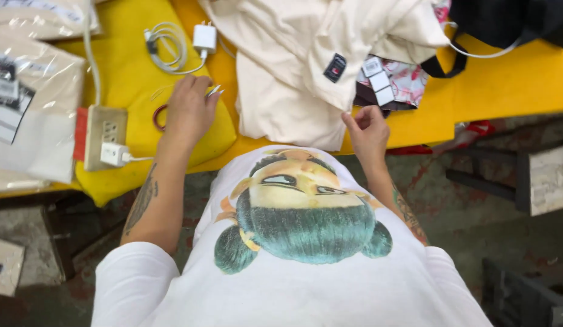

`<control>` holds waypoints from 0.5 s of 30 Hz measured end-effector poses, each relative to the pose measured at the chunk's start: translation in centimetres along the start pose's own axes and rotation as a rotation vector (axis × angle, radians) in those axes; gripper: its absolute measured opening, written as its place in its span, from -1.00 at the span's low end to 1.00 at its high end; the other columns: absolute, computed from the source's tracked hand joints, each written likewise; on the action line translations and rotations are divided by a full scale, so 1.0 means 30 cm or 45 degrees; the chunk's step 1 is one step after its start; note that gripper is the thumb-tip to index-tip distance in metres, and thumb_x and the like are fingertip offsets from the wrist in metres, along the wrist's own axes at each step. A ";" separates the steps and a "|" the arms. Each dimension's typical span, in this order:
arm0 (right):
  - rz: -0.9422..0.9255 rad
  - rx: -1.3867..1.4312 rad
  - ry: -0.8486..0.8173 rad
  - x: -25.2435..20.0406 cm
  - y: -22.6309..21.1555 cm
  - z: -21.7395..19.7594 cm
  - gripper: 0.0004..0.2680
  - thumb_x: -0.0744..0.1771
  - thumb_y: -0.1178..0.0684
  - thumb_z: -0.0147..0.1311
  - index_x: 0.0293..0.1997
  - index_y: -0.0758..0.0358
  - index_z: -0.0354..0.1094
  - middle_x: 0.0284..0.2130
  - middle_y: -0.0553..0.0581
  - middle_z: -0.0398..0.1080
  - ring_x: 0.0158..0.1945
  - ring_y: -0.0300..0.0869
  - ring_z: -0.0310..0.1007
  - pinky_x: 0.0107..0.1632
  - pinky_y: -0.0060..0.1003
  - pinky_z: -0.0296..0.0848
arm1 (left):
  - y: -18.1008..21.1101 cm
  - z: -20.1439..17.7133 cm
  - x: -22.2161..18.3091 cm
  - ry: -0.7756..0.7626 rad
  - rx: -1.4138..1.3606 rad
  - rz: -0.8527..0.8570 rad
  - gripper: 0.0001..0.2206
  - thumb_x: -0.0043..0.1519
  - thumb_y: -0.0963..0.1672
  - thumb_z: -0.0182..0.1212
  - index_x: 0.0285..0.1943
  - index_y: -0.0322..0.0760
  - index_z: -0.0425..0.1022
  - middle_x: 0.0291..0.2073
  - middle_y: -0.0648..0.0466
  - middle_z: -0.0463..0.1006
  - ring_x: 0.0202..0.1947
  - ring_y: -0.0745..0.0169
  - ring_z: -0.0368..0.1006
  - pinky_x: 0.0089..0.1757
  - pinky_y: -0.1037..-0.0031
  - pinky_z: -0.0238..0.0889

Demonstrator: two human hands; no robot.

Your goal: The person is performing a quality control check on a beige garment, inspecting the seams and using scissors to trim away loose threads.

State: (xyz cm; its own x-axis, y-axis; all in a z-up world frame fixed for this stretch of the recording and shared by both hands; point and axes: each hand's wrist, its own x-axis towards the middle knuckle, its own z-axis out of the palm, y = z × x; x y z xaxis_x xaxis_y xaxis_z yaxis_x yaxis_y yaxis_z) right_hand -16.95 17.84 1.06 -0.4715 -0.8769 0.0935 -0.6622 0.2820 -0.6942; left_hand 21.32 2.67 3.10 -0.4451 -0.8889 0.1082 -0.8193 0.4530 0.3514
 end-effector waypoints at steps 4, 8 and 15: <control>0.807 1.002 -0.381 -0.070 0.038 0.031 -0.79 0.43 -0.09 0.01 -0.04 0.24 0.39 -0.39 0.10 0.50 -0.39 -0.21 0.54 -0.27 -0.39 0.54 | 0.242 0.131 0.174 -0.262 -0.645 -0.052 -0.80 0.29 -0.15 0.24 0.07 -0.14 0.43 -0.25 -0.03 0.61 -0.23 -0.13 0.55 -0.13 0.14 0.33; 1.376 1.615 -0.625 -0.023 0.003 0.082 -0.50 0.36 -0.42 -0.13 0.13 0.25 0.44 -0.27 0.12 0.52 -0.27 -0.12 0.52 -0.15 -0.24 0.50 | 0.464 0.218 0.254 -0.167 -0.576 0.483 -0.48 0.23 -0.03 0.47 0.33 -0.08 0.32 -0.13 -0.07 0.36 -0.19 -0.09 0.36 -0.19 0.18 0.30; 0.939 2.016 -0.301 0.063 -0.123 0.122 -0.78 0.34 0.07 0.21 0.11 0.09 0.41 -0.06 0.11 0.54 0.04 -0.13 0.53 0.16 -0.20 0.50 | 0.561 0.188 0.306 0.146 -0.679 0.815 -0.91 0.22 -0.26 0.12 -0.27 -0.31 0.28 -0.38 -0.08 0.34 -0.38 -0.14 0.28 -0.35 0.19 0.15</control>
State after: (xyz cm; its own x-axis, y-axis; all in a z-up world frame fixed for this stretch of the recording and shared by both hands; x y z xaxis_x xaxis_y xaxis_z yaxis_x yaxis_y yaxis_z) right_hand -13.28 13.72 1.19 -0.2027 -0.8255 -0.5267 0.8480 0.1210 -0.5160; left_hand 1.41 2.51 4.74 -0.7026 -0.4859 0.5199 -0.1279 0.8049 0.5795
